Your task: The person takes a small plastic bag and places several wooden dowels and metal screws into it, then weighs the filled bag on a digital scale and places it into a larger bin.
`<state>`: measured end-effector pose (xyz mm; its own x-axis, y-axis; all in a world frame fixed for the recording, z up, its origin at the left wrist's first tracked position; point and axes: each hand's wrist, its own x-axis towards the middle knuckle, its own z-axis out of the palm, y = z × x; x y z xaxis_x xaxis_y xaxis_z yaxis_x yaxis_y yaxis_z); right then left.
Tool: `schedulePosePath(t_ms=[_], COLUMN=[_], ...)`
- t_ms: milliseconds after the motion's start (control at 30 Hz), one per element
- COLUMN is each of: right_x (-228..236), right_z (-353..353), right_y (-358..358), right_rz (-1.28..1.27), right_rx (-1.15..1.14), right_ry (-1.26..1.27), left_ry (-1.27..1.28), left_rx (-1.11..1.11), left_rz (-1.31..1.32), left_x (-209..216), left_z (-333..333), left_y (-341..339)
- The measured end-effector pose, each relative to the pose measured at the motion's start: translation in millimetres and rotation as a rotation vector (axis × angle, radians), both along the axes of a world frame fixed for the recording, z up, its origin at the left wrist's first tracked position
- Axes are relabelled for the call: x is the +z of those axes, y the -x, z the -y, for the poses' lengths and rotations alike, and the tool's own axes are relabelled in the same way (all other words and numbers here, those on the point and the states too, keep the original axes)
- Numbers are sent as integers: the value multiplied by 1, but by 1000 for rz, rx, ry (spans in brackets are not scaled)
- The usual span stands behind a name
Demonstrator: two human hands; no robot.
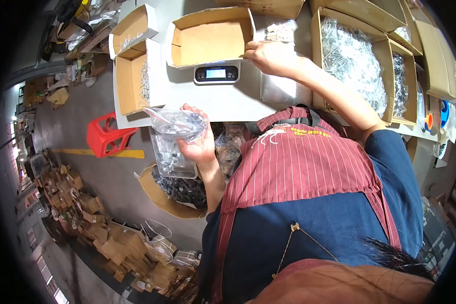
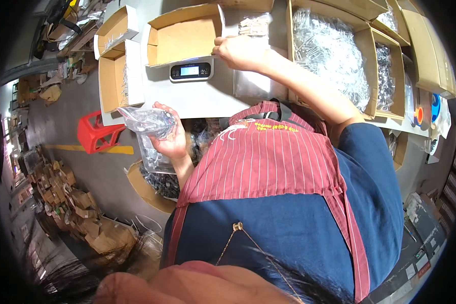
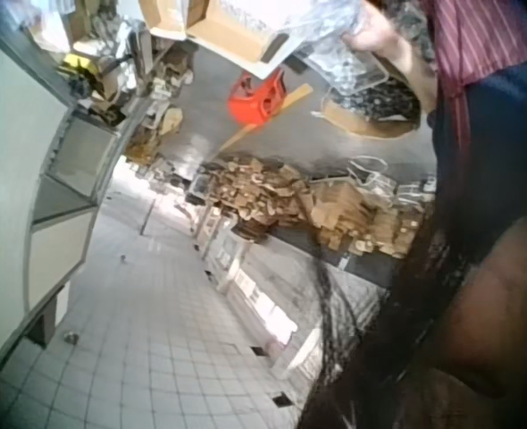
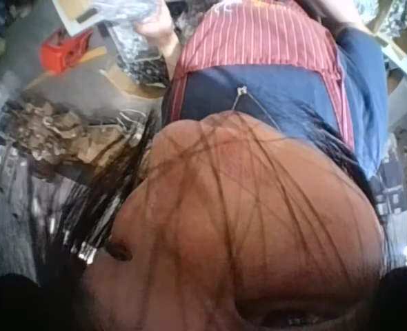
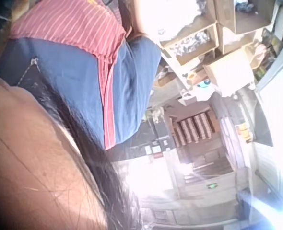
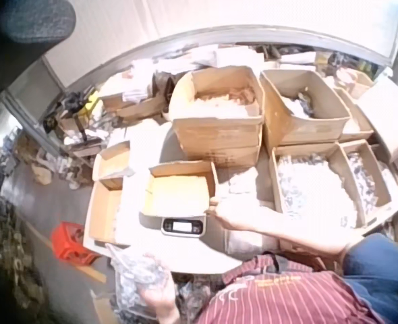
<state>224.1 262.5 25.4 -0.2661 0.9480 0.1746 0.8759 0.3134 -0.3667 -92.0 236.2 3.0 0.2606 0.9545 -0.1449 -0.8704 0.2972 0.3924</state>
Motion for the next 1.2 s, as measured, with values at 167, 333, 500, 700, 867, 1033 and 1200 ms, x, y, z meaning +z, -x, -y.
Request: schedulePosePath(t_ms=[167, 333, 500, 700, 867, 1033, 1200], right_x=[-4, 22, 48, 18, 19, 4, -11], right_z=[5, 15, 36, 79, 99, 102, 101], right_y=[4, 4, -23, -110, -122, -130, -139], right_rz=[87, 17, -185, -349, -556, -851, -1031], right_rx=[5, -36, -137, -490, -515, -535, -480], right_ry=[-41, -18, -82, -83, -71, -59, -20], left_ry=[0, 100, 212, 204, -14, -129, -98], left_rx=[1, -83, -243, -442, -453, -370, -290], left_rz=[64, 273, 518, 573, 328, -210, -374], left_x=[5, 6, 26, 57, 81, 102, 111], left_z=[-6, -14, -23, -69, -104, -132, -134], left_y=[-7, -14, -22, -22, -11, -26, -54])
